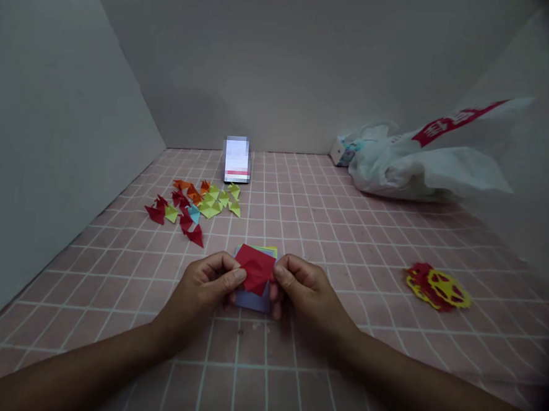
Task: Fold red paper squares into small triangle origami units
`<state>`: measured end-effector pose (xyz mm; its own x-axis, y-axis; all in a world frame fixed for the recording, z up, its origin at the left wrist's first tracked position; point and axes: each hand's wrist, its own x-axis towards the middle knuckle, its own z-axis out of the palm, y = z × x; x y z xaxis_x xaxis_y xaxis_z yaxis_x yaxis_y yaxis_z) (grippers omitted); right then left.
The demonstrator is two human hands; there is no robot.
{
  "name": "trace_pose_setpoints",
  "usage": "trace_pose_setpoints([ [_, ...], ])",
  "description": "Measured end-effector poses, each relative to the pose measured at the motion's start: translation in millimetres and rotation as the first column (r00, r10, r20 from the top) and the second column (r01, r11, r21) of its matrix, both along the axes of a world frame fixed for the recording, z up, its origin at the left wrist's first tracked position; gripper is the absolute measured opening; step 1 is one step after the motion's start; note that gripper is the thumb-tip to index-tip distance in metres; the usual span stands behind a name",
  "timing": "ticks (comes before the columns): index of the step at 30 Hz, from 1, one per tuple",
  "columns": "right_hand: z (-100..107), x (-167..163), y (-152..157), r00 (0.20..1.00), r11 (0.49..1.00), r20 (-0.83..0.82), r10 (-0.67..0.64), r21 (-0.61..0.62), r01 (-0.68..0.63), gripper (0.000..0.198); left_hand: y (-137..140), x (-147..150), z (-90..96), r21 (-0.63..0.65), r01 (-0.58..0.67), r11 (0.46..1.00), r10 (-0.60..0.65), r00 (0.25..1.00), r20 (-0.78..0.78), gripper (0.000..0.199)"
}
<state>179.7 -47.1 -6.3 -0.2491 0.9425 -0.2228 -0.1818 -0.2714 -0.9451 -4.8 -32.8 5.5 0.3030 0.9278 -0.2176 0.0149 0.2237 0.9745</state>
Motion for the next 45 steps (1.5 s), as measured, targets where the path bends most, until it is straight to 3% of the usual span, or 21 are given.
trace_pose_setpoints([
  [8,-3.5,-1.2,-2.6,0.995,0.995,-0.013,0.094,-0.024,-0.095,0.033,1.0,0.2,-0.1,0.022,0.005,1.000,-0.004,0.999,-0.053,0.026],
  [15,1.6,1.1,-5.3,0.984,0.991,0.129,0.125,0.032,-0.130,0.038,2.1,0.5,0.7,-0.081,0.108,0.991,-0.112,0.993,-0.049,0.026],
  [26,-3.3,3.1,2.0,0.993,0.993,0.003,0.117,-0.017,-0.117,0.033,5.4,-4.4,-3.2,-0.078,0.215,0.974,-0.221,0.972,-0.076,0.028],
  [32,-4.0,3.0,1.1,0.990,0.990,-0.015,0.141,-0.027,-0.142,0.033,5.1,-2.7,-1.1,-0.102,0.134,0.986,-0.141,0.988,-0.064,0.029],
  [42,1.2,2.6,-2.1,0.971,0.975,0.088,0.221,-0.019,-0.220,0.033,5.9,-6.0,-7.4,-0.107,0.223,0.969,-0.229,0.973,-0.043,0.029],
  [45,-1.1,1.6,-1.2,0.978,0.981,0.082,0.192,0.002,-0.193,0.032,4.6,-5.4,-7.0,-0.067,0.192,0.979,-0.195,0.980,-0.036,0.027],
])
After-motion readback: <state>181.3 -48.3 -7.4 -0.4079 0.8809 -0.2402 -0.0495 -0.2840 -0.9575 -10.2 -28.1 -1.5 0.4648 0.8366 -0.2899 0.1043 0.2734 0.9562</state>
